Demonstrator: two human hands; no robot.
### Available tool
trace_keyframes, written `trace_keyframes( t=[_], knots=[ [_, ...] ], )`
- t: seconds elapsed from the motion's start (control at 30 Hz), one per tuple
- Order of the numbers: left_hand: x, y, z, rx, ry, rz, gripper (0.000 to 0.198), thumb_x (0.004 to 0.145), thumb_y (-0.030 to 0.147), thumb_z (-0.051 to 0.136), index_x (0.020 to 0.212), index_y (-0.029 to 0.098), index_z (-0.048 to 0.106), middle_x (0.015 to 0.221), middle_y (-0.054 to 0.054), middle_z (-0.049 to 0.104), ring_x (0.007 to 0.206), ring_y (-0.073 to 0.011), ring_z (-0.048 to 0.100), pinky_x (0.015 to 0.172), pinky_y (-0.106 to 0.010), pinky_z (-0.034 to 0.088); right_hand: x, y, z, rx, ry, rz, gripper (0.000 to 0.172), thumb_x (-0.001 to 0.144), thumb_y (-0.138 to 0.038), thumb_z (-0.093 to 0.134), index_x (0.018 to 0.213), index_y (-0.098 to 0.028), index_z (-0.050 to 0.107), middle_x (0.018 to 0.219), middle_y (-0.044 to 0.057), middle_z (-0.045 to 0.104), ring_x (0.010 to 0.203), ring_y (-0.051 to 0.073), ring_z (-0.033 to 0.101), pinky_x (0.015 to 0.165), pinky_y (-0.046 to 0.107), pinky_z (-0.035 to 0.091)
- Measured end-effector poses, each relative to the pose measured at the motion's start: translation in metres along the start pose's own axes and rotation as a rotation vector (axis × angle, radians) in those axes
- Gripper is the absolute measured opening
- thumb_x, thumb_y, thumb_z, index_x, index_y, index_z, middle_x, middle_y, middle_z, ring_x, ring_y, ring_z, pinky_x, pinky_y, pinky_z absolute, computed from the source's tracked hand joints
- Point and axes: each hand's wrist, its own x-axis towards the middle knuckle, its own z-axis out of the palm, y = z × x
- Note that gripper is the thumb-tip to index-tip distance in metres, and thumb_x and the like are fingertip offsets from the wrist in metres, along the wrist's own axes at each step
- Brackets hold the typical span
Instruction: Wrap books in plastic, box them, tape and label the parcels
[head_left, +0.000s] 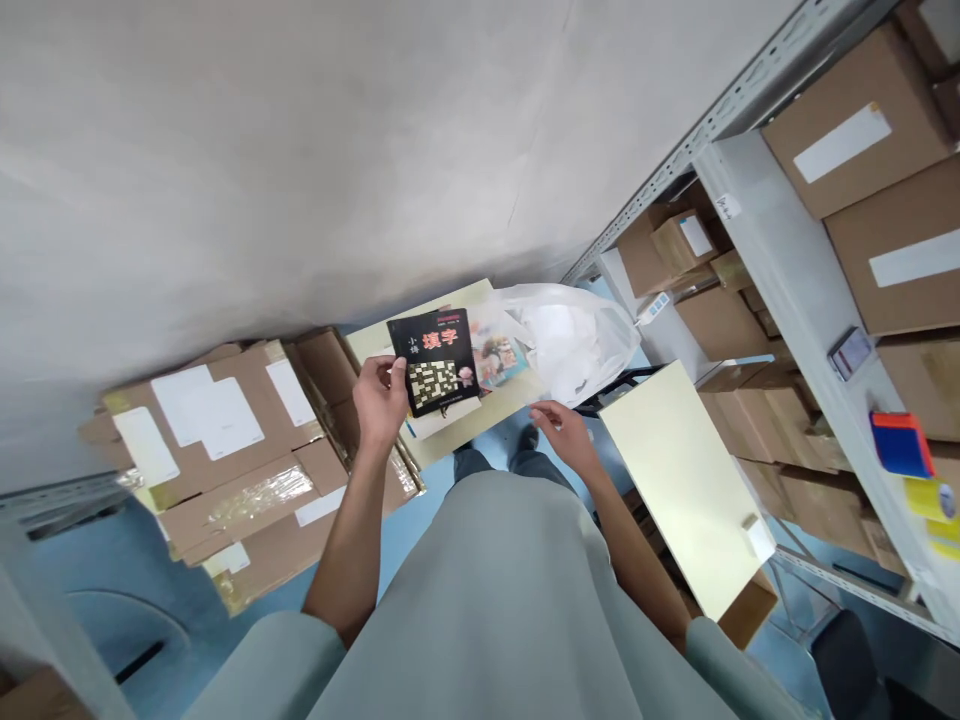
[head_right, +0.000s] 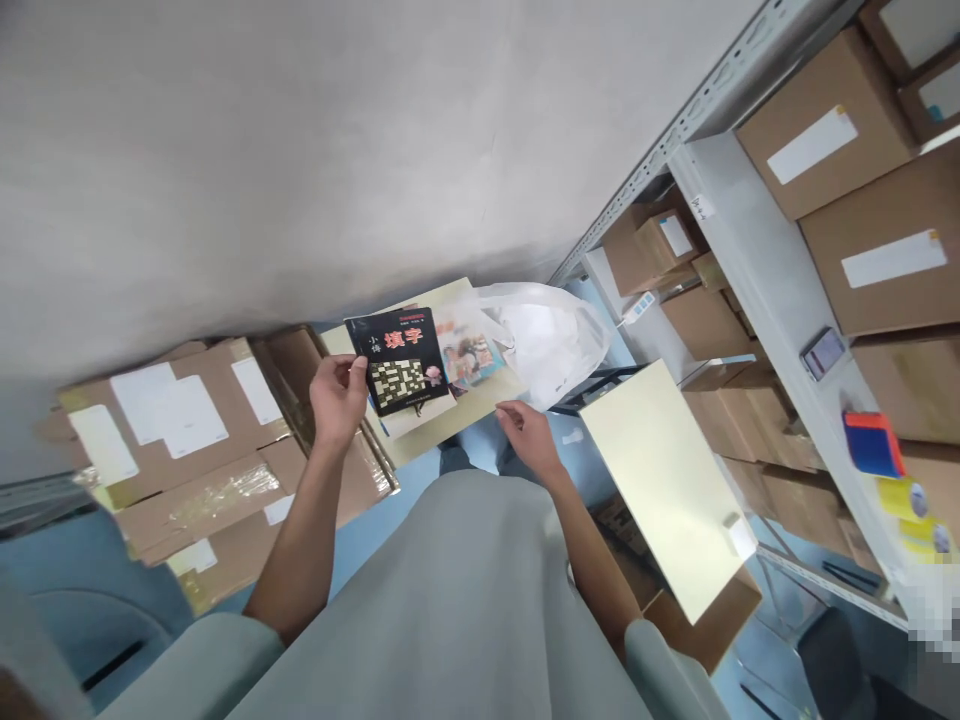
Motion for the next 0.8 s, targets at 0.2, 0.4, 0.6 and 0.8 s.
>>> trace_keyframes(
  t=[0.2,0.4,0.6,0.8],
  knots=[
    [-0.035,0.074,0.042,-0.245,-0.391,-0.034,0.055,0.091,0.078,0.081,0.099,0.025,0.070,0.066,0.002,0.057,0.059,-0.0185,0.054,0.061,-0.032,0.047,-0.003,0.010,-0.046,0.093,0.132,-0.014,0.050,0.096,-0.065,0.080,0.127,-0.025,0.084,0.126,0.011,0.088,0.089,0.024,0.080,0.083,0.039,0.066],
    [-0.106,0.145,0.149,-0.304,-0.732,-0.065,0.057,0.081,0.078,0.091,0.094,0.026,0.071,0.060,0.005,0.048,0.055,-0.0160,0.048,0.057,-0.032,0.041,-0.044,0.073,-0.126,0.376,0.253,-0.002,0.069,0.088,-0.075,0.085,0.132,-0.023,0.083,0.126,0.012,0.087,0.080,0.020,0.073,0.076,0.037,0.065],
    [-0.201,0.204,0.285,-0.255,-0.953,-0.030,0.062,0.078,0.080,0.091,0.092,0.023,0.070,0.057,0.007,0.049,0.052,-0.0111,0.043,0.051,-0.024,0.033,-0.122,0.154,-0.230,0.597,0.521,0.020,0.056,0.093,-0.077,0.082,0.106,-0.023,0.086,0.105,0.007,0.083,0.074,0.017,0.065,0.072,0.034,0.061],
    [-0.293,0.248,0.385,-0.136,-1.096,-0.059,0.066,0.069,0.079,0.096,0.090,0.022,0.071,0.059,0.007,0.050,0.052,-0.0091,0.044,0.048,-0.021,0.029,-0.185,0.228,-0.293,0.730,0.755,0.128,0.059,0.079,-0.077,0.092,0.101,-0.023,0.084,0.090,0.004,0.080,0.063,0.015,0.060,0.063,0.034,0.057]
  ],
)
